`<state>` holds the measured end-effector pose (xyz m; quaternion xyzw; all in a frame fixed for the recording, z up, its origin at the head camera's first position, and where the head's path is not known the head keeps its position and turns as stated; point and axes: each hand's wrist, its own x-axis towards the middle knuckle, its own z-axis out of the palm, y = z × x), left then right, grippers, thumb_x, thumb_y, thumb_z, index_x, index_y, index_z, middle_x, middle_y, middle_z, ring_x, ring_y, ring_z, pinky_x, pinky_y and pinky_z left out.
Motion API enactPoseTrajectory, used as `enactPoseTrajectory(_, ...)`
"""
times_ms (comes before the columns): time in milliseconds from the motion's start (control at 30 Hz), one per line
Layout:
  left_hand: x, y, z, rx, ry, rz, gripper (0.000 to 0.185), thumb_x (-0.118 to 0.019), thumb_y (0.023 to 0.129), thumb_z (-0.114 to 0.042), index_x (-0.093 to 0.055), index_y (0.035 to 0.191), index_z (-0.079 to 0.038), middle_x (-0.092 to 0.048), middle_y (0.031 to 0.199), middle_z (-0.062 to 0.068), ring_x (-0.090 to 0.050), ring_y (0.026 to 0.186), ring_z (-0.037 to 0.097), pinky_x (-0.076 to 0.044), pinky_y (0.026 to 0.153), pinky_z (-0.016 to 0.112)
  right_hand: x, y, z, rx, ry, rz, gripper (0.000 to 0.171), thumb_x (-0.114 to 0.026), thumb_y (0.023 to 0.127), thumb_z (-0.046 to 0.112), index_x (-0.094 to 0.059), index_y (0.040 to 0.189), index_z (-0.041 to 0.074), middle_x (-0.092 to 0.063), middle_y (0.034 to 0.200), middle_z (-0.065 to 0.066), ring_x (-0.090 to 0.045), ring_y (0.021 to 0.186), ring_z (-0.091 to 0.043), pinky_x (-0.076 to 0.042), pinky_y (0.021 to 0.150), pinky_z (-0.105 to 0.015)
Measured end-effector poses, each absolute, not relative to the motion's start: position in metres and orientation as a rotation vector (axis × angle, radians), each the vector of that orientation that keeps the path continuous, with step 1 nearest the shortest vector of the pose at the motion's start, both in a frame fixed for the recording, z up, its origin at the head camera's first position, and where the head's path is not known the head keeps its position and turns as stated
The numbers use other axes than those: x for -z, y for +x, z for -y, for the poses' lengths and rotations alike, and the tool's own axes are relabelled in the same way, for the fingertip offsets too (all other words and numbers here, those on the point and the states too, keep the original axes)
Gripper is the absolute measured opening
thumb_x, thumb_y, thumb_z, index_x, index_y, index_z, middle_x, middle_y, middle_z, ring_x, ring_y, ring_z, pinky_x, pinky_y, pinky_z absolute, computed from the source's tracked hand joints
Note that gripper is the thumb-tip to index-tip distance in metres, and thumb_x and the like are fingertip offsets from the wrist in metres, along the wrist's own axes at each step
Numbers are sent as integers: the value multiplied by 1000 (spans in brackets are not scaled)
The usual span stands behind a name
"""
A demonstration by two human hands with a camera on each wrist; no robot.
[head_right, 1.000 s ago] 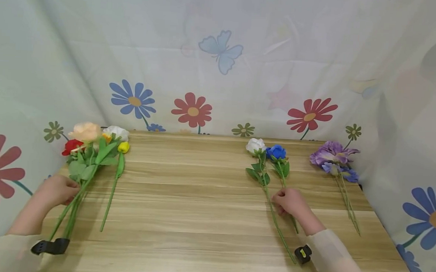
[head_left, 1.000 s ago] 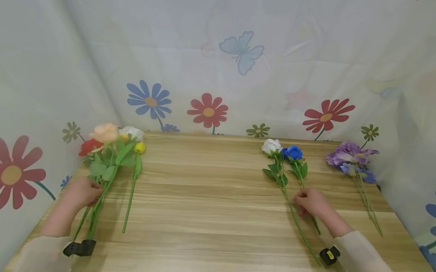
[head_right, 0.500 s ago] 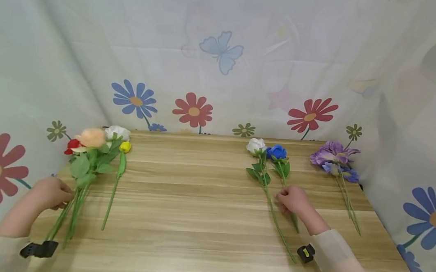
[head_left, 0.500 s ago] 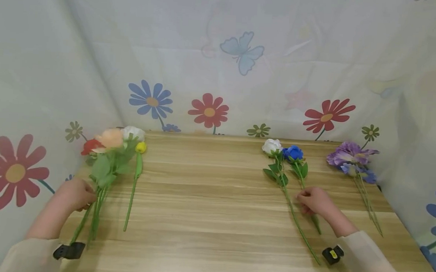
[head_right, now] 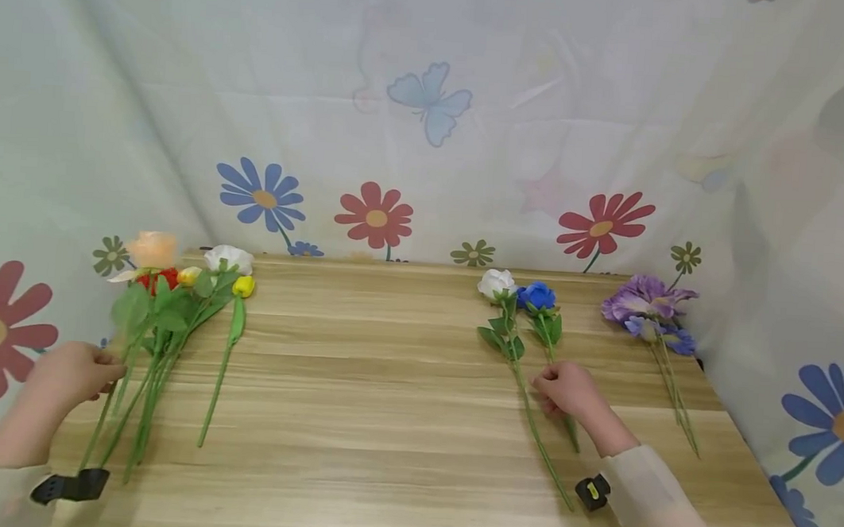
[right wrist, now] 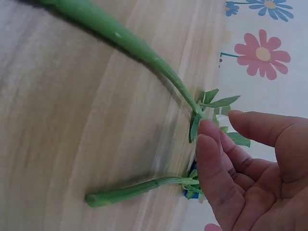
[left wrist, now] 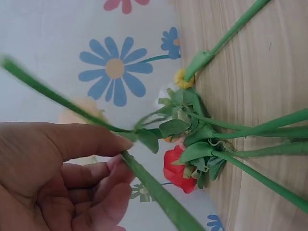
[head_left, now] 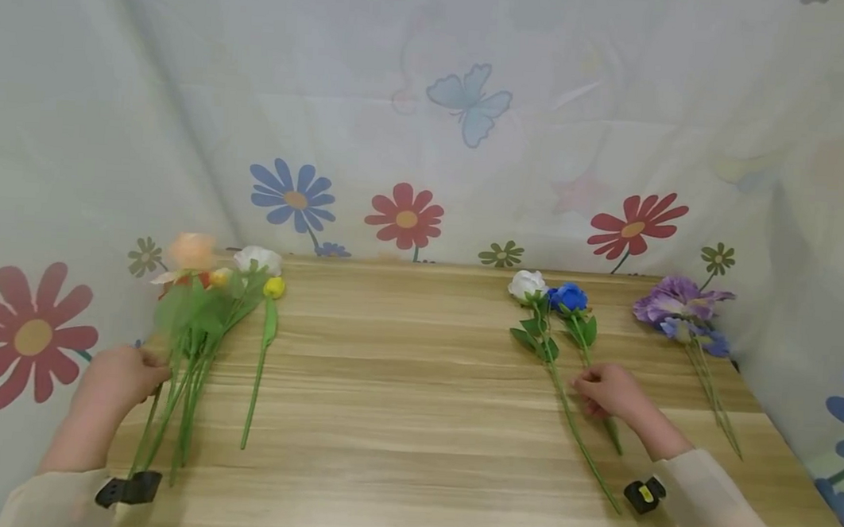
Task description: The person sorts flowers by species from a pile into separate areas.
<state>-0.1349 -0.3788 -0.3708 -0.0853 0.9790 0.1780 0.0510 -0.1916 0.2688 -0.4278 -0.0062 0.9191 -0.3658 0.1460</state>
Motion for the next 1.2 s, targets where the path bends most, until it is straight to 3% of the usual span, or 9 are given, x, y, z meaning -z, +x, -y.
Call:
enactPoseTrajectory(133, 367, -137, 377, -658, -268, -3030, 31, -52, 97, -16, -65, 81, 6, -65, 67, 10, -56, 60, 15, -40, 55, 30, 426, -192, -269, 1035, -15, -2652, 31, -58, 103, 16, -66, 109, -14, -68, 80, -15, -65, 64, -13, -60, 59, -34)
enactPoseTrajectory(200, 366, -138, 376, -709, -266, -3042, 32, -55, 99, -19, -69, 96, 9, -71, 77, 14, -62, 66, 15, -45, 57, 30, 426, -192, -269, 1031, -17, -2650, 31, -57, 103, 16, -66, 108, -13, -68, 80, -14, -65, 64, -13, -60, 59, -34)
enactPoseTrajectory(267, 366, -138, 375, -740, -260, -3060, 32, -55, 100, -21, -70, 95, 6, -72, 78, 14, -63, 67, 16, -45, 57, 31, 426, -192, -268, 1034, -17, -2645, 30, -57, 103, 16, -66, 107, -12, -67, 80, -14, -64, 64, -13, -60, 59, -34)
enactPoseTrajectory(500, 358, -139, 370, -832, -253, -3102, 44, -55, 104, -28, -66, 120, 12, -74, 91, 24, -69, 72, 20, -51, 59, 31, 427, -193, -268, 1044, -11, -2649, 28, -55, 103, 16, -65, 100, -9, -64, 79, -11, -65, 66, -14, -60, 60, -33)
enactPoseTrajectory(600, 354, -140, 367, -886, -279, -3111, 47, -55, 105, -31, -65, 123, 12, -73, 101, 31, -71, 73, 20, -54, 62, 36, 428, -194, -267, 1055, -4, -2645, 28, -55, 103, 16, -64, 100, -9, -64, 79, -10, -65, 65, -13, -60, 60, -33)
enactPoseTrajectory(700, 349, -140, 365, -933, -311, -3110, 53, -53, 106, -34, -62, 128, 13, -74, 104, 31, -71, 72, 13, -56, 65, 39, 429, -194, -267, 1063, -14, -2645, 28, -54, 103, 16, -65, 101, -10, -64, 78, -10, -65, 64, -13, -60, 59, -33)
enactPoseTrajectory(900, 339, -136, 355, -1017, -337, -3149, 55, -53, 106, -37, -62, 130, 11, -77, 87, 14, -54, 64, -12, -47, 61, 23, 432, -194, -267, 1080, -17, -2639, 29, -55, 104, 17, -65, 101, -9, -63, 77, -8, -64, 62, -12, -59, 58, -31)
enactPoseTrajectory(1200, 308, -124, 340, -1104, -413, -3097, 65, -54, 104, -45, -55, 142, 7, -71, 79, -14, -52, 65, -16, -48, 57, 20, 434, -194, -268, 1101, -28, -2627, 28, -55, 105, 18, -64, 96, -7, -61, 74, -6, -64, 62, -13, -59, 58, -32)
